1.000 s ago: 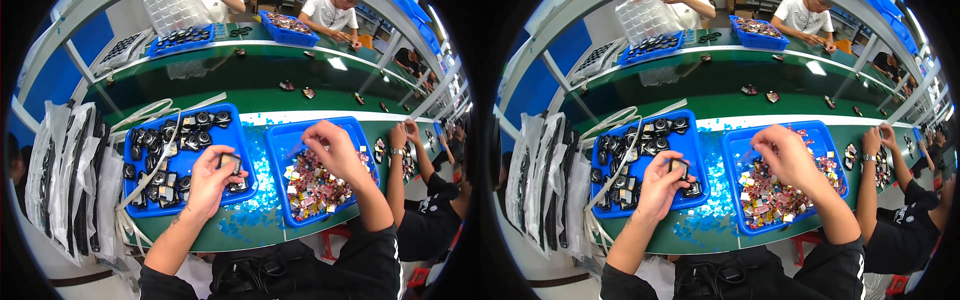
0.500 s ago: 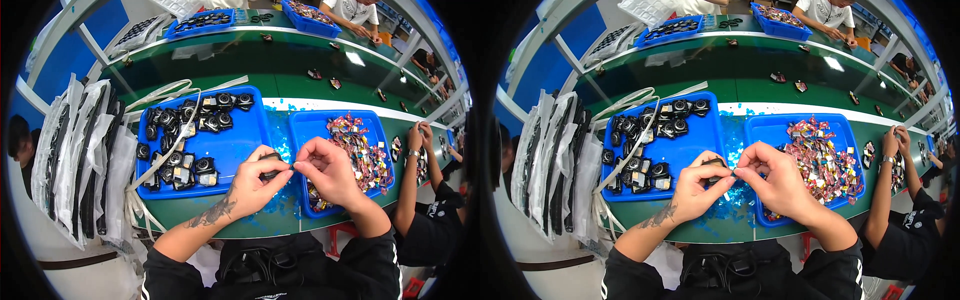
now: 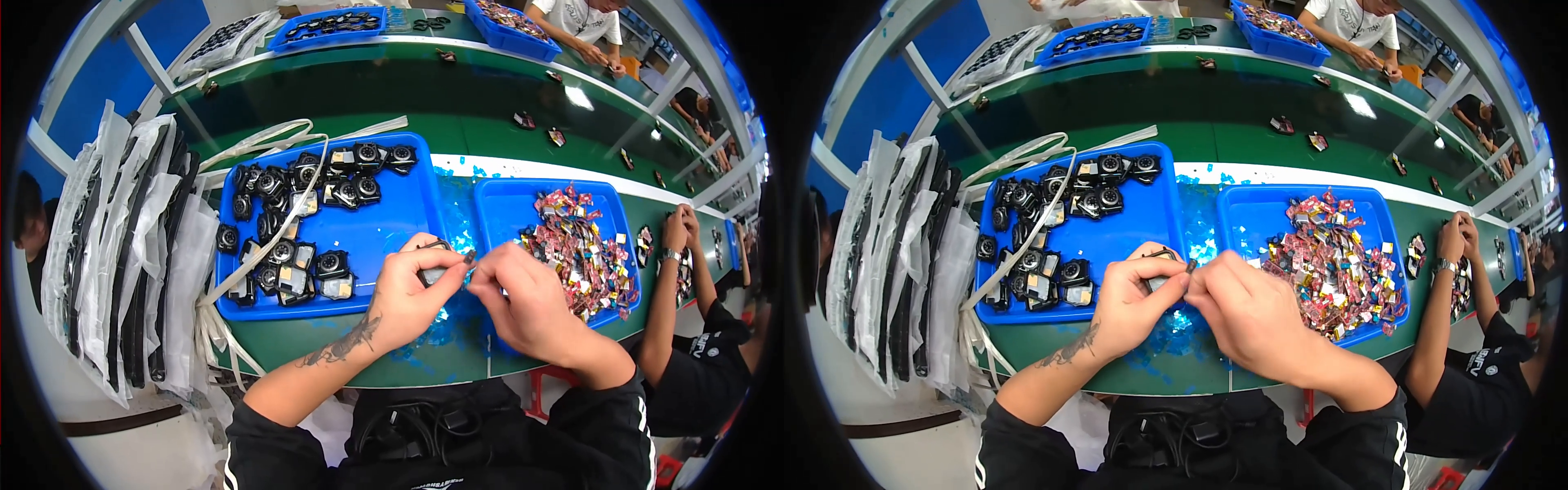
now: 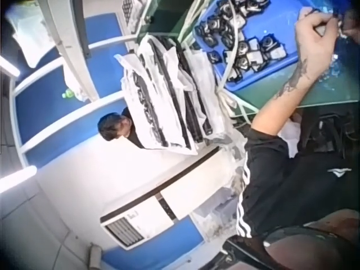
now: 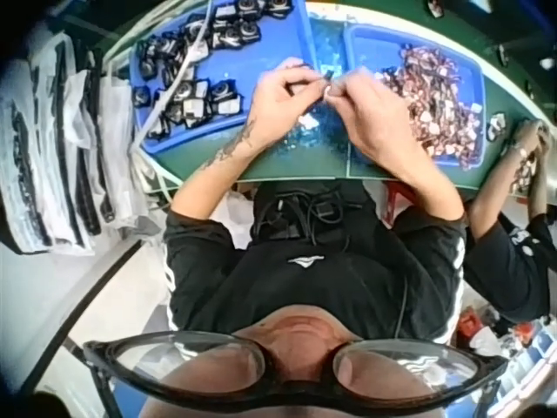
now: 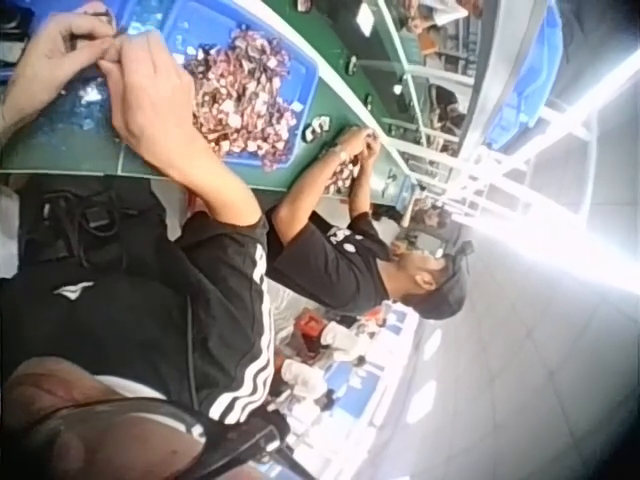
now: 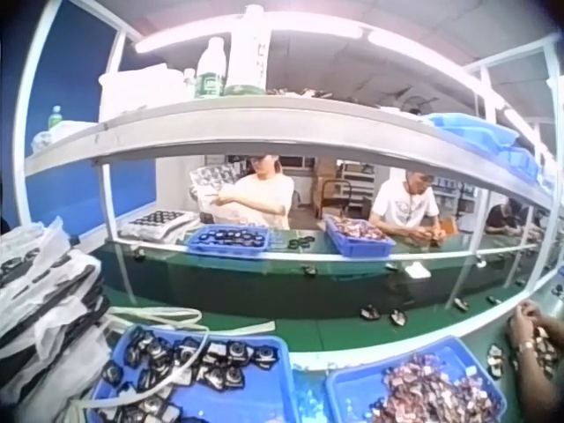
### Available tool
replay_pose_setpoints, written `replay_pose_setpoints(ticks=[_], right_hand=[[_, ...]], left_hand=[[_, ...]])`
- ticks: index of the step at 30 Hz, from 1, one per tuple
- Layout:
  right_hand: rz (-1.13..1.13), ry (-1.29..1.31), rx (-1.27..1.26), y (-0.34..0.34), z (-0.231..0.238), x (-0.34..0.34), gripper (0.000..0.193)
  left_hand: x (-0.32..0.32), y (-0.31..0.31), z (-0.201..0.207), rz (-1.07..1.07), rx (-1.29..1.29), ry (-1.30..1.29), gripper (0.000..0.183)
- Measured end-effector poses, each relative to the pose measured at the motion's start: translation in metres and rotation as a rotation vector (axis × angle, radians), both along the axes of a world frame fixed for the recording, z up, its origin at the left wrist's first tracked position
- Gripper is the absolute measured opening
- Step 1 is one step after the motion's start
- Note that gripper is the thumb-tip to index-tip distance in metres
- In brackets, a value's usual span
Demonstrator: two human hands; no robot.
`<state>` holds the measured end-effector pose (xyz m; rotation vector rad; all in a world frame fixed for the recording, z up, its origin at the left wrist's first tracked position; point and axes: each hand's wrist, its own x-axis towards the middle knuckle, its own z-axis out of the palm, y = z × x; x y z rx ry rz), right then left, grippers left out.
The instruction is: Manually assemble components of small electronic devices, likely cameras or sensors.
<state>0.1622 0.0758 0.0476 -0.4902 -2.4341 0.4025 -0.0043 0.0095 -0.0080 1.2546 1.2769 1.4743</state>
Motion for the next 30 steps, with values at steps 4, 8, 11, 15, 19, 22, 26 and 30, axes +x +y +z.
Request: replay_pose_setpoints(ticks=[4,8,11,15,19,22,26,30], right_hand=[[-0.045,-0.059,-0.29,0.01,-0.004,0.012,0.021],[-0.026,-0.042,-0.494,0.021,0.001,0.011,0.025],[0.153,0.168,-0.876,0.02,-0.014,0.009,0.017],[0.086,0.451,-0.886,0.015,-0.017,0.011,0.012],[-0.121,0.288,-0.587,0.008,-0.003,0.018,0.012],[-0.09,0.128,-0.537,0.003,-0.004,0.006,0.015],[-0.112,0.13,-0.43,0.002,-0.01,-0.008,0.017],[-0.194,0.096,-0.352,-0.003,-0.005,-0.009,0.013]], left_hand=[[-0.006,0.001,0.007,-0.009,-0.108,-0.194,0.012],[-0.009,-0.002,0.014,-0.201,-0.151,-0.348,0.014],[-0.012,-0.003,0.012,-0.392,-0.24,-0.4,0.018],[-0.008,-0.001,0.012,-0.288,-0.259,-0.469,0.041],[-0.016,0.002,0.003,-0.219,-0.103,-0.54,0.054],[-0.007,-0.001,0.014,-0.197,-0.05,-0.32,0.058],[-0.002,-0.003,0.007,-0.248,-0.043,-0.255,0.054],[-0.001,-0.004,0.009,-0.284,-0.051,-0.307,0.047]])
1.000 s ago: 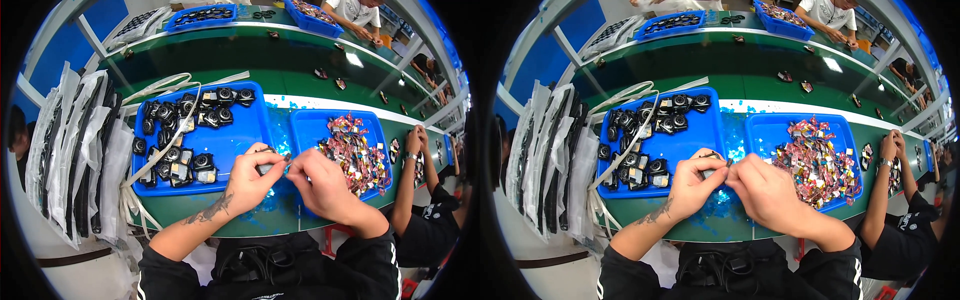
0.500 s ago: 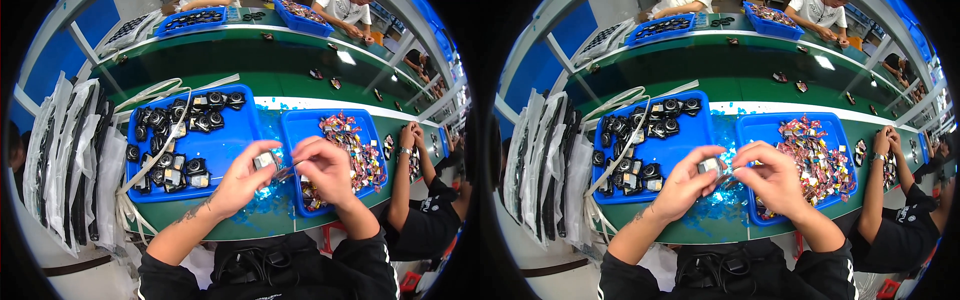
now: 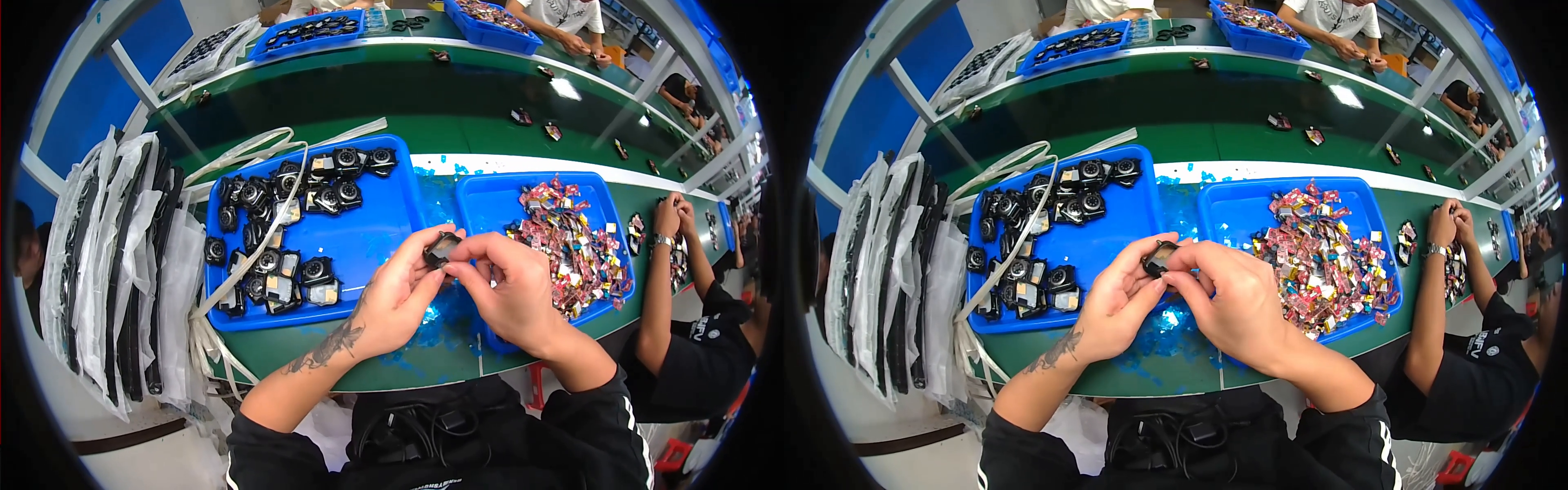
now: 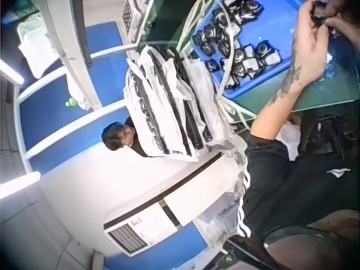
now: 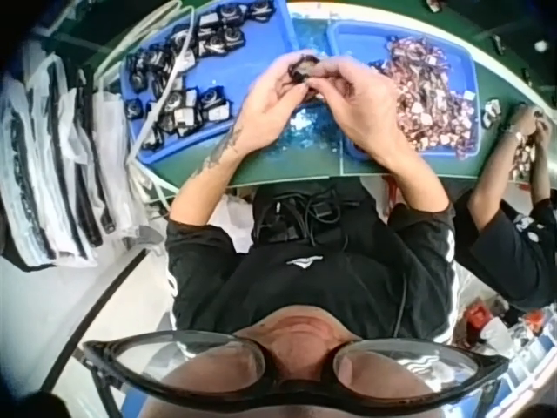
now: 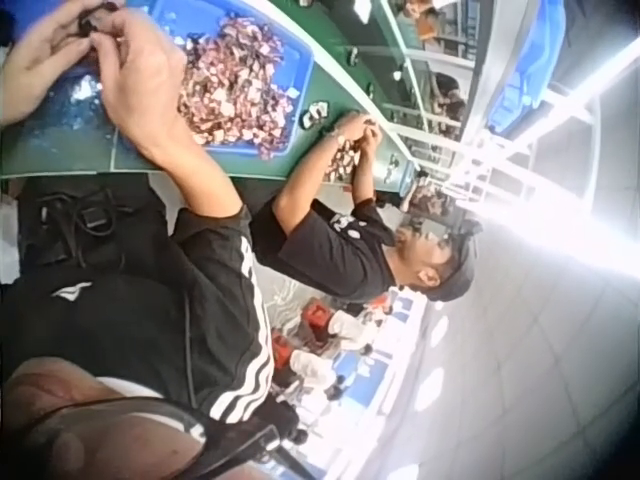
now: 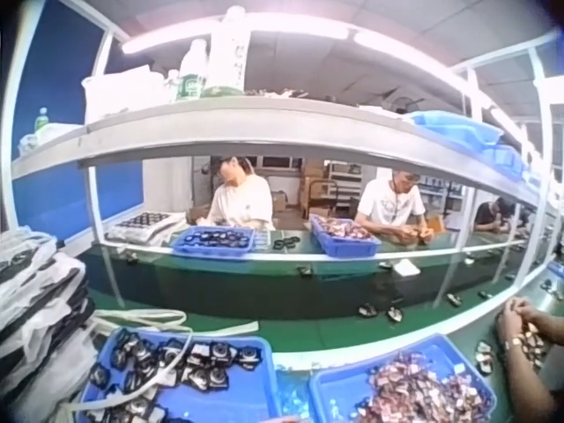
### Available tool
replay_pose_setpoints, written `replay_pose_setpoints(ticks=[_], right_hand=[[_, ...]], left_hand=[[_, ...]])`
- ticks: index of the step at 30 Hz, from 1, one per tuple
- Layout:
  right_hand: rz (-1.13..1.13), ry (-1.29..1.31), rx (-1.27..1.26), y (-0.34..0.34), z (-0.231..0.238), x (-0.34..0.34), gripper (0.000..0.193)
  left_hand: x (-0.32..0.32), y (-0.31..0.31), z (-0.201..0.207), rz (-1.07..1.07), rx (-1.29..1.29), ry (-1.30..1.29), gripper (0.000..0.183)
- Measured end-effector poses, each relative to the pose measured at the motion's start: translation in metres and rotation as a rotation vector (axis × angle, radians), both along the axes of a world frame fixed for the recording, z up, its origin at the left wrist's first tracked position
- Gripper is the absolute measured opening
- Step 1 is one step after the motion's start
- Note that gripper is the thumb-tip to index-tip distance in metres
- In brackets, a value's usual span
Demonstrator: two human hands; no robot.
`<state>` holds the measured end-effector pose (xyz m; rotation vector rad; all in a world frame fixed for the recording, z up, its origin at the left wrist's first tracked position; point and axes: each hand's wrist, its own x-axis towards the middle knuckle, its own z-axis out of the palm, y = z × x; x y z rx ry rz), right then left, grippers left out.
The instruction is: Manually assemble components of small electronic devices, likely cameras or sensors.
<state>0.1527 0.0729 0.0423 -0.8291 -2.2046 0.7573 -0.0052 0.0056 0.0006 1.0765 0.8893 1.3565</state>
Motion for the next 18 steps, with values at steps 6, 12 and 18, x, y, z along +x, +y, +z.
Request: replay_pose_setpoints(ticks=[6,12,18], right_hand=[[0.043,0.06,0.064,0.002,-0.004,-0.001,0.009],[0.06,0.028,0.055,0.003,-0.001,-0.004,0.005],[0.051,-0.062,0.018,0.005,0.007,-0.001,0.01]], left_hand=[[-0.001,-0.001,0.004,-0.07,-0.008,0.021,0.047],[0.0,-0.002,0.003,-0.057,0.013,0.004,0.048],[0.002,-0.002,-0.002,-0.065,0.002,0.095,0.048]])
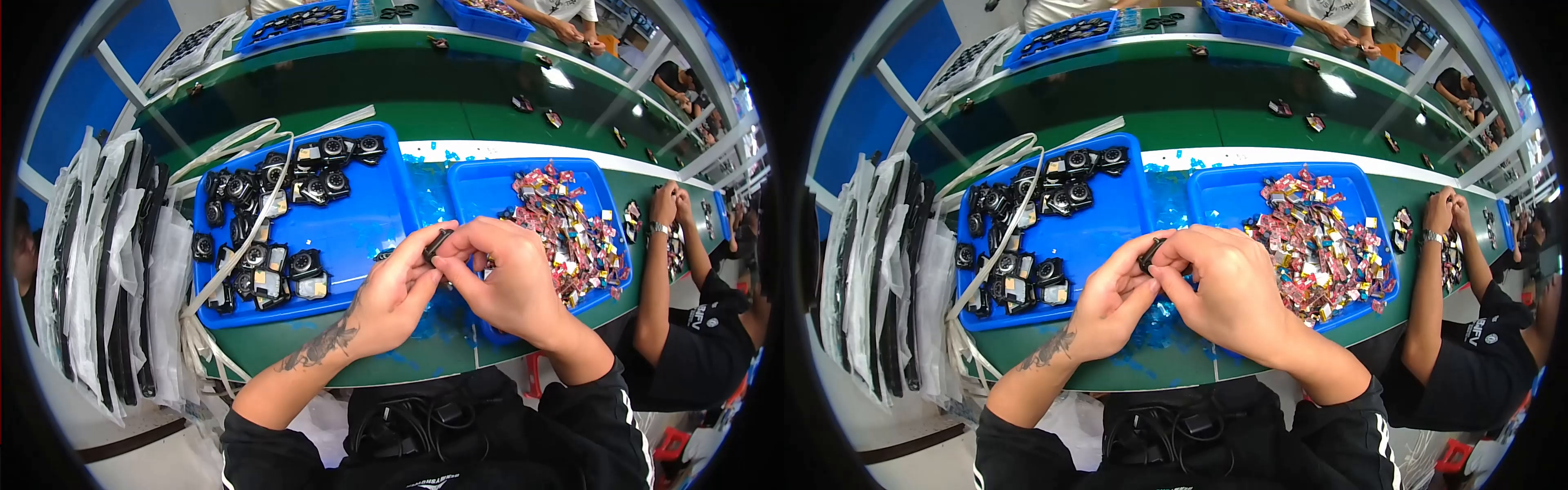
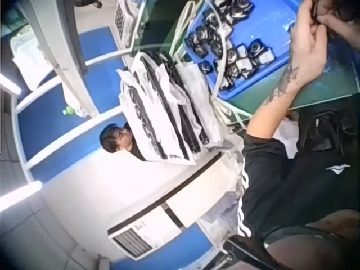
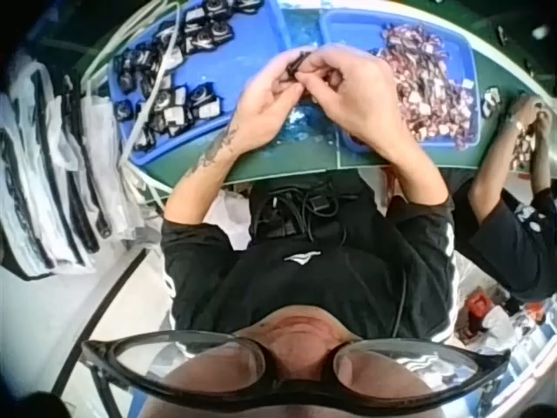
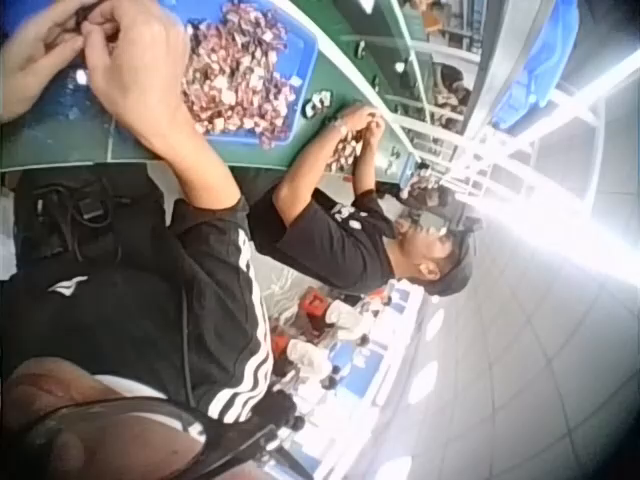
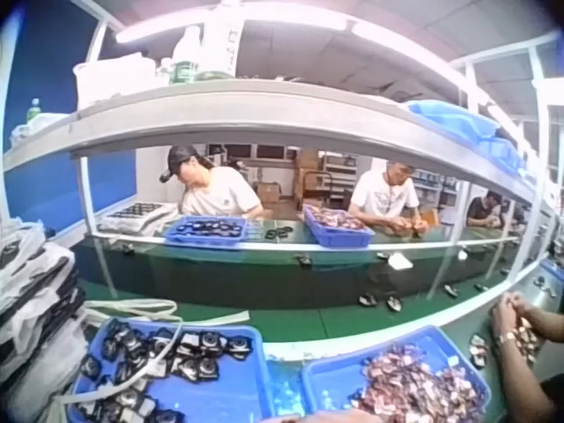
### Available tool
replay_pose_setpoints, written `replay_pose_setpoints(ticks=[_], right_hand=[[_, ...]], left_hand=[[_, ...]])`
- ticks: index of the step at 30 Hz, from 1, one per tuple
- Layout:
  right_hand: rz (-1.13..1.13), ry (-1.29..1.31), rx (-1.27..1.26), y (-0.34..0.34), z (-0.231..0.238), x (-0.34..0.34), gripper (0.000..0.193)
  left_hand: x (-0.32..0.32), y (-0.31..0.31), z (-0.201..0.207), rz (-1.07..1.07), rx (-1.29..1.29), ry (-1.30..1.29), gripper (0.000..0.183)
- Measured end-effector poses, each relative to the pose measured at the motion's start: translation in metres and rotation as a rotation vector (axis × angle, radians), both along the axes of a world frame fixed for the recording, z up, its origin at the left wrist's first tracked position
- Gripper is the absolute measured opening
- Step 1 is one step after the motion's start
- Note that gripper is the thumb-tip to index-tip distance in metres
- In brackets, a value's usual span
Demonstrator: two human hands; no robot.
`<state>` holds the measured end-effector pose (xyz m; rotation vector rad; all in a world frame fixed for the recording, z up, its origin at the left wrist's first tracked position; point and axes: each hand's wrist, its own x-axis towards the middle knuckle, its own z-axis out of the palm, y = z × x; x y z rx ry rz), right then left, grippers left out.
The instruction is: Manually assemble components of small electronic devices, likely cameras or sensors.
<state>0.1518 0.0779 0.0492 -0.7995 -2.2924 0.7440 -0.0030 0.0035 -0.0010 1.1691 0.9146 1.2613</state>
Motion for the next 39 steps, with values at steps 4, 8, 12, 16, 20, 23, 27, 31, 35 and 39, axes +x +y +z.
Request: replay_pose_setpoints(ticks=[4,8,12,16,20,23,27,31,35,39], right_hand=[[-0.022,-0.024,0.081,0.0,0.004,0.002,0.019],[-0.019,0.074,0.066,0.005,-0.005,0.001,0.025],[-0.036,0.21,-0.252,-0.001,-0.01,0.018,0.022],[-0.004,0.206,-0.457,-0.012,-0.014,0.023,0.017],[0.037,0.309,-0.565,-0.009,-0.016,0.025,0.017],[0.077,0.39,-0.739,-0.006,-0.014,0.029,0.014],[0.161,0.357,-0.878,0.0,-0.008,0.034,0.009],[0.251,0.398,-0.985,0.001,-0.009,0.035,0.013],[0.182,0.377,-0.783,-0.005,-0.013,0.038,0.014],[0.123,0.222,-0.366,-0.011,-0.008,0.035,0.024]], left_hand=[[0.002,-0.003,-0.001,0.015,-0.013,-0.022,0.048],[0.004,0.0,0.0,0.055,0.035,-0.139,0.05],[0.002,0.004,0.009,0.154,-0.035,-0.336,0.051],[0.004,0.003,0.006,0.161,0.013,-0.279,0.053],[0.009,0.002,0.003,0.276,0.136,-0.227,0.044],[-0.012,0.002,-0.002,0.311,0.505,0.646,0.032],[-0.002,0.002,0.01,0.457,0.58,0.664,0.028],[-0.005,0.001,0.007,0.39,0.674,0.681,0.021],[-0.006,-0.001,0.004,0.27,0.304,0.427,0.02],[-0.007,0.002,-0.002,0.068,-0.033,-0.044,0.029]])
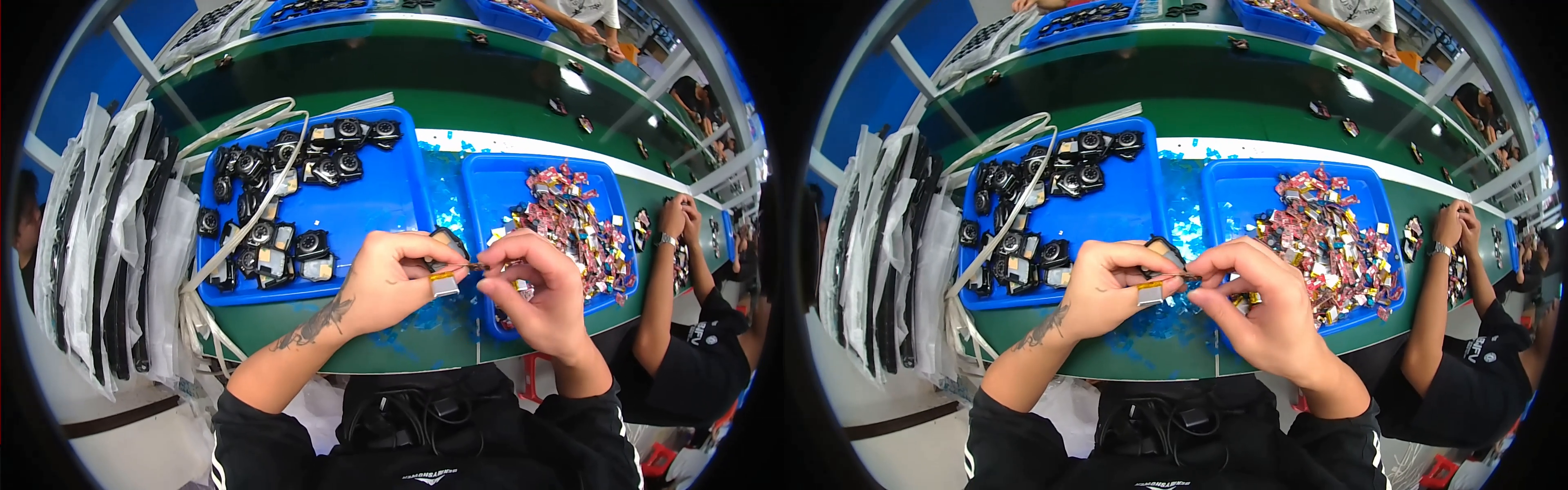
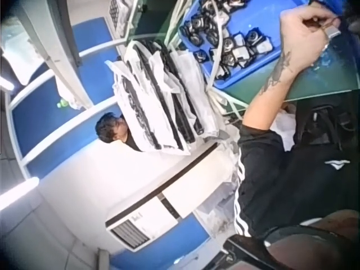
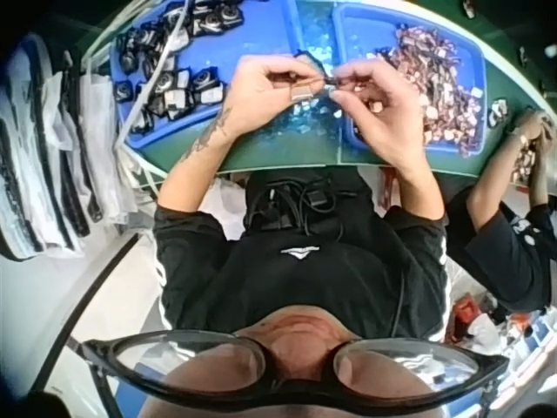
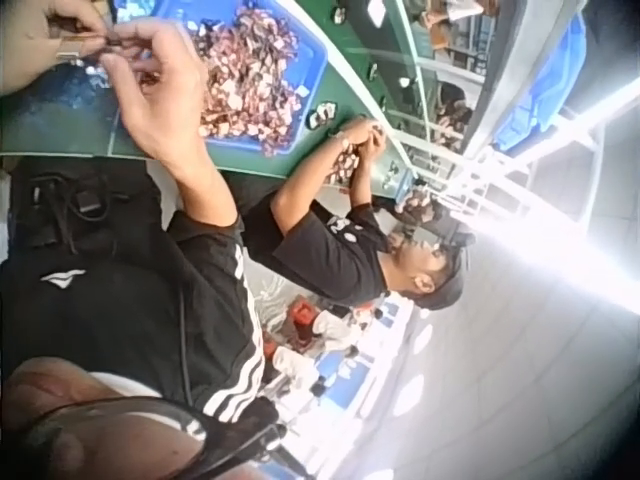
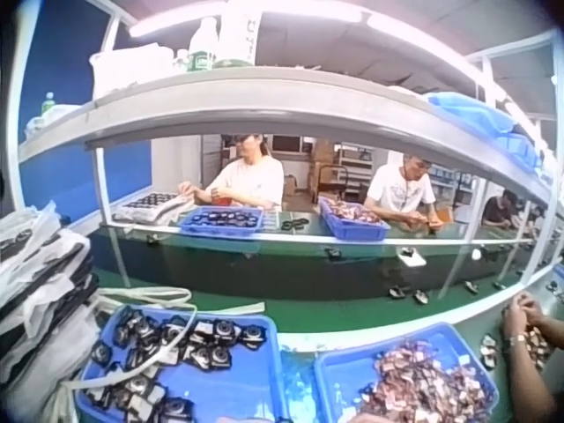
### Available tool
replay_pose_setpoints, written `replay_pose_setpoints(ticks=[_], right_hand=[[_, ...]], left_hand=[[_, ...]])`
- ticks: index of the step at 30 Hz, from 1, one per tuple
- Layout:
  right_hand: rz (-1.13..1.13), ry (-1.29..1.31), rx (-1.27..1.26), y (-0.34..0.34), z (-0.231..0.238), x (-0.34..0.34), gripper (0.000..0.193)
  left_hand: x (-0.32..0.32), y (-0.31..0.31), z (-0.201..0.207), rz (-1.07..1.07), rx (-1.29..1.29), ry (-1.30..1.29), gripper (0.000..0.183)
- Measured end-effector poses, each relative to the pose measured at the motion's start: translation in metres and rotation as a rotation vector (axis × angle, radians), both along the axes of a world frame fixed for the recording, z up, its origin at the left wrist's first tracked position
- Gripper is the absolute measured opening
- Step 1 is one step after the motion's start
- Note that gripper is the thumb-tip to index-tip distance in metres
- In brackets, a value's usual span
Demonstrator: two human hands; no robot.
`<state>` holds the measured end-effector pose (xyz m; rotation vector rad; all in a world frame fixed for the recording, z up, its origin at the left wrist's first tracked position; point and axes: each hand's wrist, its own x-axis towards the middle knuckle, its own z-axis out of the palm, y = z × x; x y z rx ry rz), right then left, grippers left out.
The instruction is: Manually assemble components of small electronic devices, likely cameras or sensors.
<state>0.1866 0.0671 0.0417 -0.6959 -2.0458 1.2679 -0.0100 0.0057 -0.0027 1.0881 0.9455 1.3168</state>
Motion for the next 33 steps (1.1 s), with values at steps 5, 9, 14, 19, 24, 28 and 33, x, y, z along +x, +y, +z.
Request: replay_pose_setpoints(ticks=[5,9,14,19,24,28,33], right_hand=[[-0.072,0.006,0.142,0.002,-0.009,-0.007,0.027],[-0.082,0.058,-0.096,0.009,-0.013,-0.006,0.033],[-0.051,-0.067,0.093,0.009,-0.006,-0.009,0.032],[-0.079,-0.03,0.018,0.01,-0.01,-0.012,0.028],[-0.119,-0.03,0.086,0.01,-0.016,-0.014,0.028],[-0.197,-0.102,0.263,0.01,-0.011,-0.023,0.032],[-0.166,-0.106,0.269,0.009,-0.015,-0.024,0.034]], left_hand=[[0.002,0.002,-0.001,-0.09,0.041,-0.065,0.035],[0.0,0.001,0.009,-0.103,0.014,-0.042,0.039],[0.001,0.0,0.006,-0.108,0.087,0.119,0.044],[0.004,0.0,0.009,-0.108,0.067,0.147,0.044],[0.006,0.001,0.009,-0.047,0.037,0.108,0.045],[0.009,0.0,0.006,-0.058,0.035,0.091,0.05],[0.019,-0.003,-0.003,0.108,0.056,0.02,0.068]])
